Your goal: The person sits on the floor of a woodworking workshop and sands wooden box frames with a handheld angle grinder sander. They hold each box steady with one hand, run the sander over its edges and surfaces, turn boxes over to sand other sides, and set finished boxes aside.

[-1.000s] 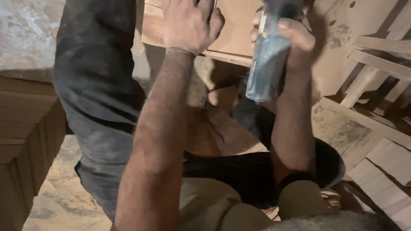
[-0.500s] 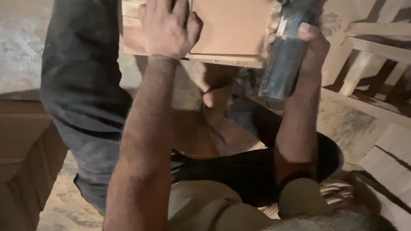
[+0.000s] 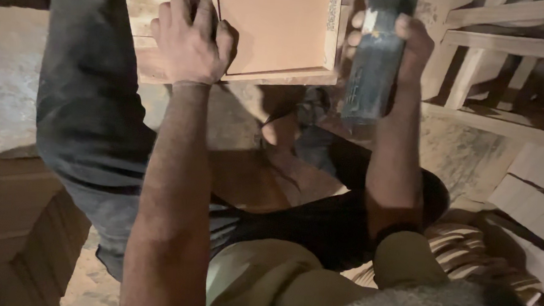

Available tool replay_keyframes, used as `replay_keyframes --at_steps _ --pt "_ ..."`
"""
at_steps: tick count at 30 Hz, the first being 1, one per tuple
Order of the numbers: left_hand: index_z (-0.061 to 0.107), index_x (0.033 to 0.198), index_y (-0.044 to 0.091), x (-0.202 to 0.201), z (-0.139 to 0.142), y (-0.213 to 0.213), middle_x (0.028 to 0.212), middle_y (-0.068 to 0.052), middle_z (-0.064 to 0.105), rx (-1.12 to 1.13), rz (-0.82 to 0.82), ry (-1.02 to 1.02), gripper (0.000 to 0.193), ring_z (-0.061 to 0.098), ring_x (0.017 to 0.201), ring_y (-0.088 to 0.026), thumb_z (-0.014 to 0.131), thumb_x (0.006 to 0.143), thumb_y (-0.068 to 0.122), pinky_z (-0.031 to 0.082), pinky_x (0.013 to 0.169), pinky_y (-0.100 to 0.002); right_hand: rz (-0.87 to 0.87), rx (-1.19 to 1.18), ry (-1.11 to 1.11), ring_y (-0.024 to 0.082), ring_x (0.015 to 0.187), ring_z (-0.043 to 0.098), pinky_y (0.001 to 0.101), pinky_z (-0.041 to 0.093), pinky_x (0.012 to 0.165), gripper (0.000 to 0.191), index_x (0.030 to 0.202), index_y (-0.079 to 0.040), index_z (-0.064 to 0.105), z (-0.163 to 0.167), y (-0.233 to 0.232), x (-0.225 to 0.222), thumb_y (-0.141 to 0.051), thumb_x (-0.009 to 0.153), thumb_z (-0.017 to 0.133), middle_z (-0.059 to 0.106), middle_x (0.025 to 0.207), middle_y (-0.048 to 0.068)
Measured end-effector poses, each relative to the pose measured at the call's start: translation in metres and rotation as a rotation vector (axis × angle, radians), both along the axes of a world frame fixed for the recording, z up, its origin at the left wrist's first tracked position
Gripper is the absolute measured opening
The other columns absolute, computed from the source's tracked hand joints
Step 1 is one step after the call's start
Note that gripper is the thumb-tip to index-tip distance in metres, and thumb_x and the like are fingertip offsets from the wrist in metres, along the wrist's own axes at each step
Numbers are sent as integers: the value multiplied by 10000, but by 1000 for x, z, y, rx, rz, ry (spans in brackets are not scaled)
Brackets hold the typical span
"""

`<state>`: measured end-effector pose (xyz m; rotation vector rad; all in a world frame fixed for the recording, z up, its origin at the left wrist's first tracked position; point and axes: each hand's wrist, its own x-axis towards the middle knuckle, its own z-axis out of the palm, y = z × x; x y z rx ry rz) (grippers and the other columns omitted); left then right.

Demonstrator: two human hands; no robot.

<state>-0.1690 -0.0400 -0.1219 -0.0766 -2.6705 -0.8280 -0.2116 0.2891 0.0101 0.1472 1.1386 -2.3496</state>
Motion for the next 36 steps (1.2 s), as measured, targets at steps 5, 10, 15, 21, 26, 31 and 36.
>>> replay_keyframes --at_steps 5,10,15,21,26,31,36 --pt "665 1347 67 1 0 1 1223 -81 552 -16 -5 -29 502 522 1083 -298 664 922 335 417 891 -473 40 -11 1 268 940 757 355 660 857 515 1343 95 566 -5 -5 -4 -247 988 711 705 1129 229" --pt "687 1310 82 3 -6 2 1182 -127 535 -52 8 -27 474 515 1024 -307 653 896 311 408 813 -472 35 62 64 270 918 762 376 665 810 518 1342 85 569 3 -6 27 -258 975 697 697 1095 238" --pt "689 1180 107 7 -11 1 1163 -119 544 -24 -18 53 332 524 1073 -328 638 891 261 389 804 -487 33 -43 -44 298 911 758 393 660 771 376 1260 120 570 4 2 78 -202 1081 645 680 1103 292" --pt "692 1127 134 11 -20 4 1078 -123 584 -28 -11 41 264 542 1029 -339 647 896 253 391 814 -505 96 -209 -176 308 1064 702 425 627 923 555 1441 30 447 1 14 137 -136 988 722 651 1212 238" --pt "697 1093 148 14 -23 3 1085 -132 596 -90 -20 10 253 541 1026 -354 628 889 280 394 848 -520 0 -101 -388 324 1094 650 468 582 933 747 1488 -5 395 20 8 204 -215 881 775 606 1255 191" --pt "646 1200 99 17 -15 6 1154 -187 564 -45 -9 -26 365 515 1097 -389 614 890 289 378 852 -539 -154 -24 -356 334 1064 629 448 554 924 728 1477 67 422 40 3 257 -206 897 768 591 1258 229" --pt "516 1362 -23 38 -14 2 1280 -228 493 25 -89 27 591 466 1151 -402 604 846 251 357 977 -567 -157 -143 -211 297 1118 624 425 541 1023 675 1457 40 417 41 29 262 -155 914 769 577 1220 189"
